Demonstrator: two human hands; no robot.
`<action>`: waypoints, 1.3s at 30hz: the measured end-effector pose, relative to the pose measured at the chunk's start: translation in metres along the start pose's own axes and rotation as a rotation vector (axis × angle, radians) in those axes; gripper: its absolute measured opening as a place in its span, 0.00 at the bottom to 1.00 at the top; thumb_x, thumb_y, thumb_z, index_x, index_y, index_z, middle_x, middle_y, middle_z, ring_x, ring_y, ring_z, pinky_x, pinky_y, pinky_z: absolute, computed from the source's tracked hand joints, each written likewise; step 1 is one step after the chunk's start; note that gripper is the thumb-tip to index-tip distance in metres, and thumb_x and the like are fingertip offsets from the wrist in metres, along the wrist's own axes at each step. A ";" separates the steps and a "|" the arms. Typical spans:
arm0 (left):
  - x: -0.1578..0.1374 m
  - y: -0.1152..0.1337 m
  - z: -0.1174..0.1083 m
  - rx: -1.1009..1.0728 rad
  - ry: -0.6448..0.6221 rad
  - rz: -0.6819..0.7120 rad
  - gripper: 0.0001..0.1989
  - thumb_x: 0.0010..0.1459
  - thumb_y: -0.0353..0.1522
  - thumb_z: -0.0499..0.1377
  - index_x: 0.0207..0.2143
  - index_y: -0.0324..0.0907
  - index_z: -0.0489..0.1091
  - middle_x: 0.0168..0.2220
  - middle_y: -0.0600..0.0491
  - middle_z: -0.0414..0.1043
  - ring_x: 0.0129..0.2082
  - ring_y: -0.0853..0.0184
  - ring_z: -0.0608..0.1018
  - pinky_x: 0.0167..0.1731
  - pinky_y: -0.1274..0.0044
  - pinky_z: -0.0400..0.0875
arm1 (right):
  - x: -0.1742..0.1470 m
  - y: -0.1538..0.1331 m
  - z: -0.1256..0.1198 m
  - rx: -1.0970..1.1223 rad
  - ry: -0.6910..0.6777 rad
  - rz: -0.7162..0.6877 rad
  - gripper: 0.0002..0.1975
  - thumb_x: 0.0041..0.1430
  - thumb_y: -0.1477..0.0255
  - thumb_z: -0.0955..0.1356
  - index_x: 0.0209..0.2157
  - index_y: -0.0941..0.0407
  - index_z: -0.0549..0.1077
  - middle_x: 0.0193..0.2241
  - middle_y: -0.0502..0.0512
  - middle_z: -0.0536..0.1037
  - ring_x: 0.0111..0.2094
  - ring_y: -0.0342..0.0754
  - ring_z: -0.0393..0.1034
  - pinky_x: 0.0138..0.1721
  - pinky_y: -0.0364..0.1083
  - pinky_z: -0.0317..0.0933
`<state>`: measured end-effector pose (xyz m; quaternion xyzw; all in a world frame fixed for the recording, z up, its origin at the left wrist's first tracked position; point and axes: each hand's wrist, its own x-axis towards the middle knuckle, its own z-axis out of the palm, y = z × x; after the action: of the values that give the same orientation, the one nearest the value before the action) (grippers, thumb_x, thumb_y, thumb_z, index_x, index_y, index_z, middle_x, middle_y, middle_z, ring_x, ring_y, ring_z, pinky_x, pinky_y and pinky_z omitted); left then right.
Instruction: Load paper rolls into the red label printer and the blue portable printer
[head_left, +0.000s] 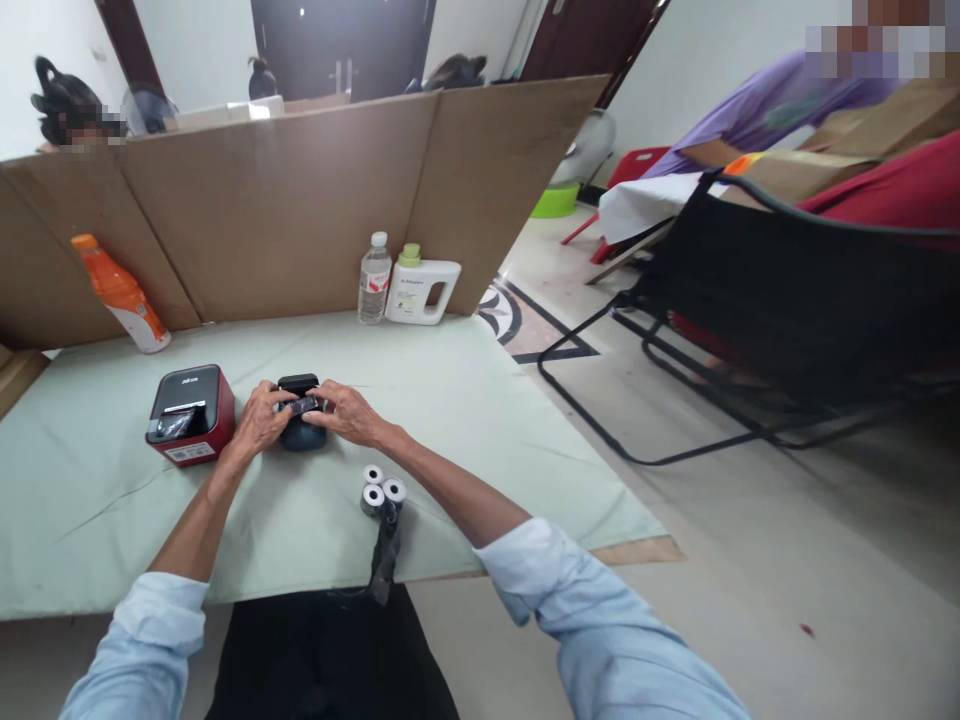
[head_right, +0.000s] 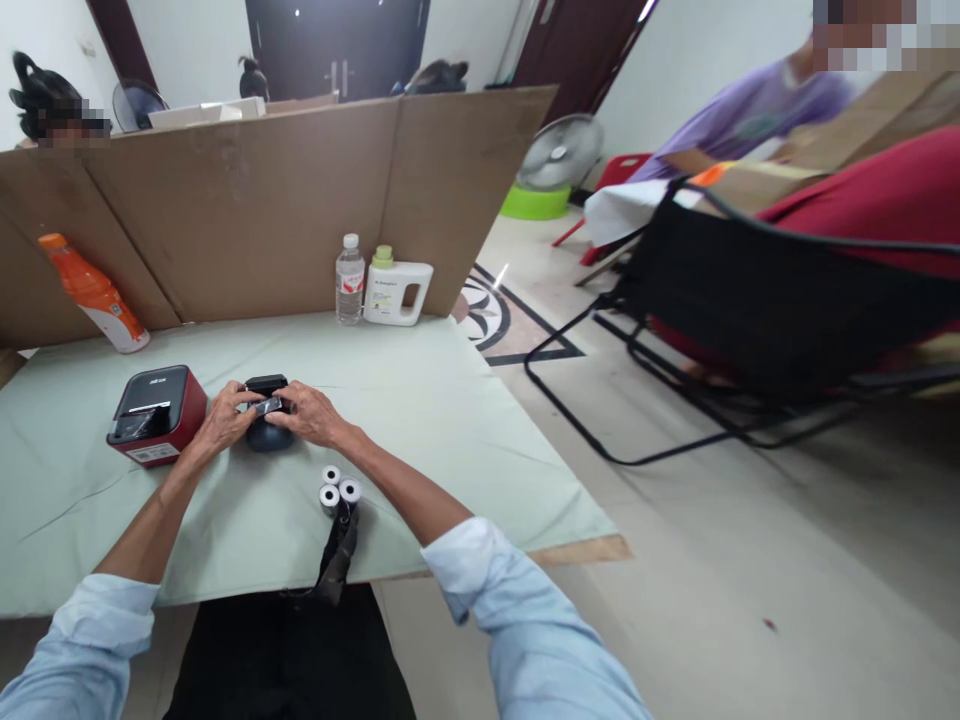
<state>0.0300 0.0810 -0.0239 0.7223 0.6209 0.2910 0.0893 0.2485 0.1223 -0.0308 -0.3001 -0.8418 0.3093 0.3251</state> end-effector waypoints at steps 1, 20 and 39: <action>0.001 0.001 0.000 0.002 0.005 -0.006 0.13 0.60 0.30 0.60 0.43 0.47 0.83 0.41 0.50 0.70 0.43 0.62 0.76 0.49 0.70 0.74 | 0.002 0.000 -0.001 0.009 -0.014 -0.005 0.19 0.59 0.66 0.77 0.52 0.54 0.79 0.40 0.53 0.75 0.35 0.45 0.69 0.42 0.46 0.64; 0.003 0.040 -0.028 -0.041 0.110 0.041 0.09 0.61 0.34 0.60 0.40 0.44 0.79 0.41 0.49 0.80 0.41 0.61 0.79 0.40 0.74 0.74 | 0.015 -0.046 -0.051 -0.022 0.178 -0.092 0.09 0.64 0.77 0.69 0.37 0.55 0.83 0.35 0.51 0.76 0.33 0.43 0.69 0.38 0.42 0.61; -0.020 0.086 -0.043 0.178 0.094 -0.111 0.10 0.61 0.35 0.59 0.38 0.48 0.81 0.34 0.50 0.83 0.35 0.58 0.80 0.36 0.73 0.68 | -0.030 -0.043 -0.045 -0.015 0.177 0.039 0.05 0.60 0.77 0.69 0.35 0.56 0.79 0.35 0.51 0.80 0.32 0.43 0.70 0.37 0.42 0.60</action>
<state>0.0786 0.0333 0.0466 0.6774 0.6869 0.2630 0.0114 0.2860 0.0886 0.0163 -0.3451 -0.8061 0.2814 0.3899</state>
